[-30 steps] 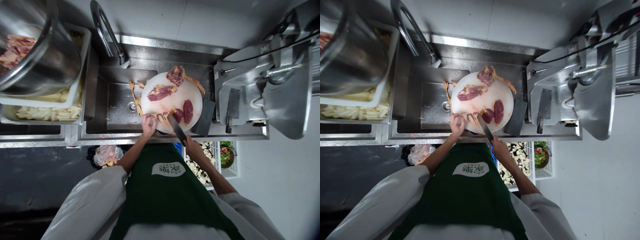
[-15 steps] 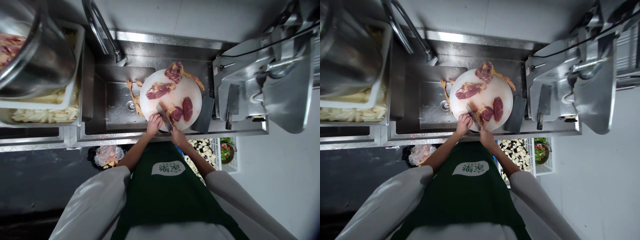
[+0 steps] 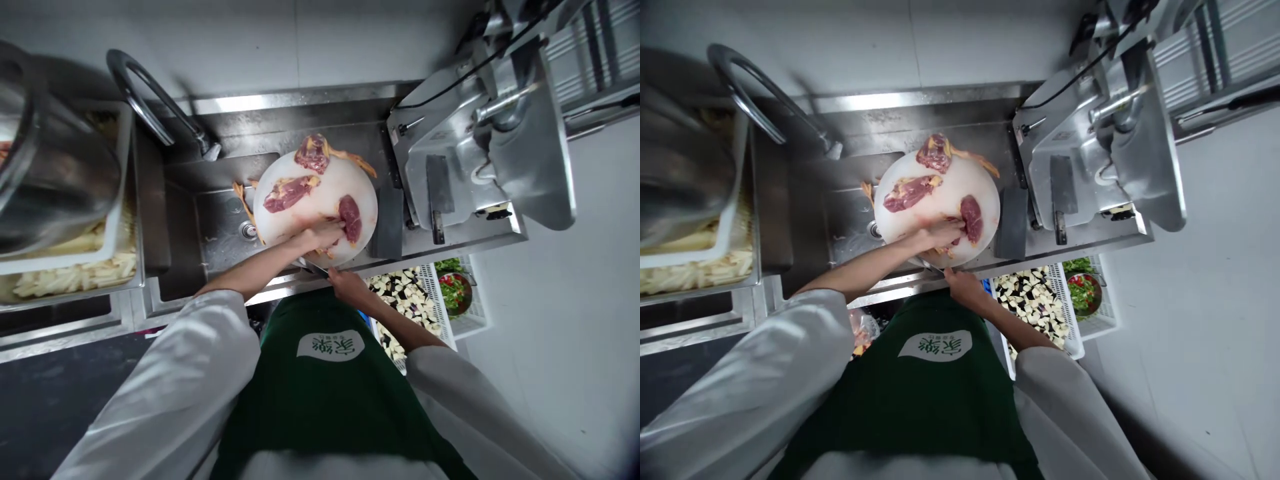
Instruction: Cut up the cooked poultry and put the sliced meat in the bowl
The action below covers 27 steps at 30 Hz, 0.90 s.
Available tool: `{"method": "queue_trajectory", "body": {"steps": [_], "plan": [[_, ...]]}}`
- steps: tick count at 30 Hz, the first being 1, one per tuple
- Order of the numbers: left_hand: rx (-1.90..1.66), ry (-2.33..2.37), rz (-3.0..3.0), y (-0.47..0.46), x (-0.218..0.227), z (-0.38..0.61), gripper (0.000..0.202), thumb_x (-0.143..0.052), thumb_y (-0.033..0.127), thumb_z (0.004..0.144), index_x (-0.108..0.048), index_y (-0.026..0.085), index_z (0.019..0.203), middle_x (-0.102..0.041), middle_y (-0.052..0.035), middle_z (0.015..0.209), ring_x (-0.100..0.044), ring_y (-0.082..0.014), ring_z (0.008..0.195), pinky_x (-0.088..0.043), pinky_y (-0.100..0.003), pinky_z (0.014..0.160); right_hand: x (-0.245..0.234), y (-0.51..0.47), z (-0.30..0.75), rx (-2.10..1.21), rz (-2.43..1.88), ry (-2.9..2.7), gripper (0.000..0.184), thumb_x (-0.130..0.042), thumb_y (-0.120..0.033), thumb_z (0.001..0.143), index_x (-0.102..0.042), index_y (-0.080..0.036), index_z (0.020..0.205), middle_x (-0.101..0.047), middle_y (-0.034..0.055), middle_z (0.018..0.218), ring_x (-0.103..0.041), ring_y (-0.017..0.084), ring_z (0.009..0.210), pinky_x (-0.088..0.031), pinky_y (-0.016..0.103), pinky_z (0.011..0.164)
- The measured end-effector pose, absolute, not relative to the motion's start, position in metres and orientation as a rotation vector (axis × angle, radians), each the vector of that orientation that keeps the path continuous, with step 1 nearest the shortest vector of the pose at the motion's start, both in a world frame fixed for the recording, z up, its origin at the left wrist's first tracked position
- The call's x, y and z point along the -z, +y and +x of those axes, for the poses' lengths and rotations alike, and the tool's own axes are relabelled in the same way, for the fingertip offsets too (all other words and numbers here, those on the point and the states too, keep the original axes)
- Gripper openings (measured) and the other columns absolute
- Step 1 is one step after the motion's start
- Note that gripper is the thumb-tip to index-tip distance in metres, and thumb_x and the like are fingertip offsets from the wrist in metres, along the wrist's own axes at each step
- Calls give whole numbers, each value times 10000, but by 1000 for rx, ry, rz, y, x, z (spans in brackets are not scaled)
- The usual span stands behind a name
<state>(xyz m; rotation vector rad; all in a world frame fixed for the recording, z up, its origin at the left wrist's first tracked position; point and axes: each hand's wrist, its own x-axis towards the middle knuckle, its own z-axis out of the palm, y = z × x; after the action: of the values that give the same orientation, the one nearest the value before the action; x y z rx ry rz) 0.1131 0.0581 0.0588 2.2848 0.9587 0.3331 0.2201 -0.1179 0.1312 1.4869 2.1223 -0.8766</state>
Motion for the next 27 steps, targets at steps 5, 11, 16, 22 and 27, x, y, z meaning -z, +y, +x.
{"method": "queue_trajectory", "body": {"steps": [5, 11, 16, 22, 27], "plan": [[30, 772, 2390, 54, -48, 111, 210, -630, -17, 640, -656, 163, 744, -594, -95, 1290, -628, -237, 1030, -497, -322, 842, -119, -104, 221, 989, 1594, 2146, 338, -349, -299, 1066, -518, -144, 1314, -735, 166, 1093, -708, 291, 1031, -504, 351, 873], [-587, 954, 1939, 86, -72, 73, 177, -625, 37, 622, -586, 179, 720, -561, 13, 763, -564, -134, 680, -486, -249, 636, -121, -95, 249, 965, 1779, 2000, 342, -361, -330, 1064, -507, -149, 1314, -721, 168, 1126, -694, 284, 1067, -485, 332, 883], [-1162, 1089, 1293, 91, -113, 26, 199, -651, 148, 693, -647, 183, 890, -646, 11, 868, -605, -101, 670, -537, -213, 601, -121, -86, 264, 946, 1879, 1948, 330, -373, -310, 1059, -539, -140, 1288, -719, 183, 1146, -685, 286, 1097, -464, 327, 911], [-1299, 1278, 922, 30, -77, 2, 134, -719, 255, 703, -634, 169, 761, -641, 3, 795, -684, -137, 676, -619, -305, 687, -126, -67, 270, 800, 2055, 1877, 360, -366, -285, 1063, -480, -94, 1346, -711, 218, 1146, -697, 294, 1087, -472, 317, 867], [-1283, 1628, 836, -31, -26, -15, 173, -779, 206, 629, -641, 157, 720, -655, -16, 790, -688, -150, 720, -633, -340, 737, -141, -68, 260, 646, 1972, 1948, 332, -340, -270, 1068, -482, -101, 1316, -721, 213, 1072, -721, 306, 1021, -494, 339, 843]]}}
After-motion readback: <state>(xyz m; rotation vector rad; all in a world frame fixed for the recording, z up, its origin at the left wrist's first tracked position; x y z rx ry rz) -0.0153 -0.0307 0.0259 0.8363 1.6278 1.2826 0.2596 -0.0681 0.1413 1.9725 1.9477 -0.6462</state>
